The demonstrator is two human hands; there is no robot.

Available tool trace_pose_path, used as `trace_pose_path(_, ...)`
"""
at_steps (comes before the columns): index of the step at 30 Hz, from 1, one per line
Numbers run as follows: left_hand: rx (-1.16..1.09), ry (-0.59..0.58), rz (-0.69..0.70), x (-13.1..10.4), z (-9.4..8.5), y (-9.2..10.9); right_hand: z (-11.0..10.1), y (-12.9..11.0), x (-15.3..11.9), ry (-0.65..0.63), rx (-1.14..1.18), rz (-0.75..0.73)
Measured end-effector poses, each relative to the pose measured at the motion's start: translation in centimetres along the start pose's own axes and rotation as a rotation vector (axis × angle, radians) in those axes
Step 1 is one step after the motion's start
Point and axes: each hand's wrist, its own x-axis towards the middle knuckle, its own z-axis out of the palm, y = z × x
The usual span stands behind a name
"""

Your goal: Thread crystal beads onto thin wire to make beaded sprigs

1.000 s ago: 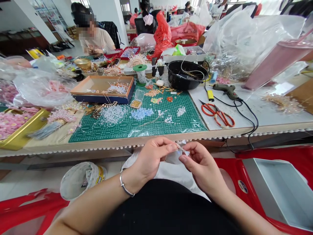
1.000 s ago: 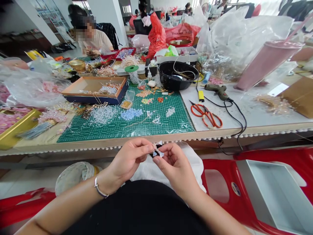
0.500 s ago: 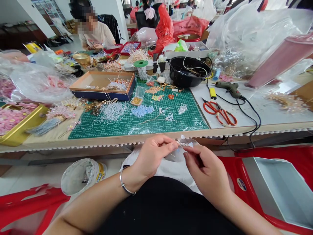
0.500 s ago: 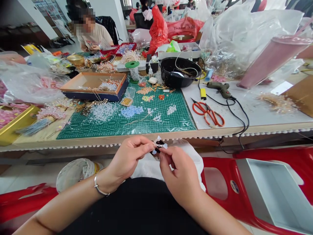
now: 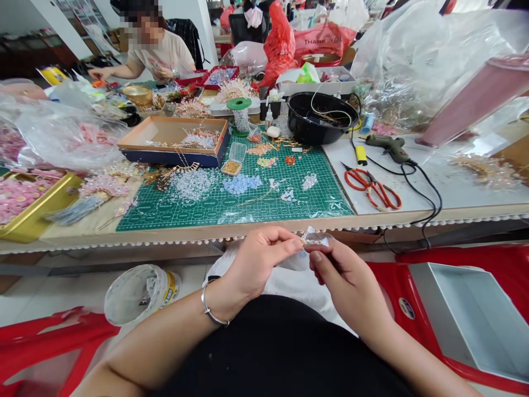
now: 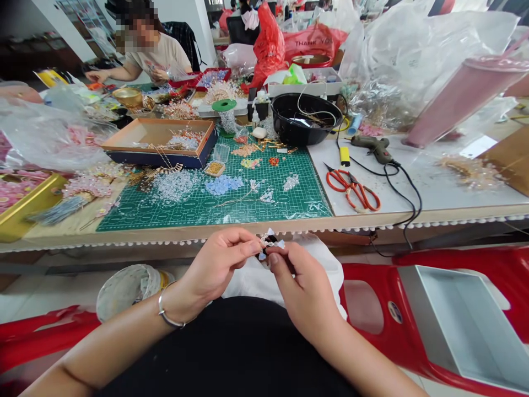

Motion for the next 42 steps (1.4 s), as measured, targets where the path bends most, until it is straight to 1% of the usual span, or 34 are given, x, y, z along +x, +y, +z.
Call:
trace_pose_path(3, -0.033, -0.023, -0.012, -0.2, 0.0, 0.0, 0.0, 0.2, 0.3, 0.015, 0.157, 0.033)
trace_pose_path(5, -0.036, -0.044, -0.008, -0.3, -0.1, 0.1, -0.1, 0.4, 0.4, 0.015, 0.187, 0.033)
trace_pose_path(8, -0.015, -0.084, -0.009, -0.5, -0.2, 0.3, -0.7, 0.8, 0.6, -0.031, 0.172, 0.033)
trace_pose_path(11, 0.021, -0.127, -0.034, -0.7, -0.4, 0.5, -1.6, 1.3, 0.8, -0.108, 0.187, 0.031)
trace_pose_path(12, 0.033, -0.151, -0.049, -0.8, -0.5, 0.6, -1.9, 1.5, 0.9, -0.154, 0.214, 0.038)
trace_pose_path(14, 0.06, -0.227, -0.088, -0.9, -0.7, 0.8, -2.6, 1.9, 1.3, -0.291, 0.282, 0.063)
trace_pose_path(16, 0.113, -0.345, -0.131, -1.0, -0.9, 1.1, -3.2, 2.1, 1.8, -0.445, 0.332, 0.092)
trace_pose_path(18, 0.22, -0.469, -0.166, -1.0, -1.0, 1.4, -3.6, 2.0, 2.3, -0.56, 0.334, 0.108)
trace_pose_path(20, 0.369, -0.555, -0.184, -0.9, -1.0, 1.7, -4.0, 1.4, 2.8, -0.632, 0.314, 0.117)
trace_pose_path(23, 0.544, -0.591, -0.198, -0.7, -0.9, 2.1, -4.2, 0.2, 3.0, -0.694, 0.216, 0.131)
trace_pose_path(25, 0.595, -0.586, -0.206, -0.5, -0.8, 2.3, -4.2, -0.7, 2.6, -0.66, 0.064, 0.143)
trace_pose_path(27, 0.626, -0.557, -0.209, -0.3, -0.8, 2.3, -4.1, -1.4, 2.1, -0.565, -0.104, 0.154)
trace_pose_path(30, 0.656, -0.464, -0.195, 0.1, -0.8, 1.9, -3.9, -2.1, 1.1, -0.431, -0.284, 0.177)
trace_pose_path(33, 0.59, -0.371, -0.159, 0.5, -0.9, 1.3, -3.6, -2.3, 0.3, -0.329, -0.397, 0.159)
trace_pose_path(37, 0.415, -0.262, -0.129, 0.8, -0.8, 0.5, -2.9, -1.6, -0.5, -0.179, -0.479, -0.001)
trace_pose_path(39, 0.34, -0.239, -0.141, 1.0, -0.8, 0.3, -2.4, -1.0, -0.8, -0.102, -0.498, -0.122)
trace_pose_path(42, 0.202, -0.229, -0.206, 1.4, -0.9, 0.0, -1.5, -0.1, -0.9, 0.012, -0.494, -0.344)
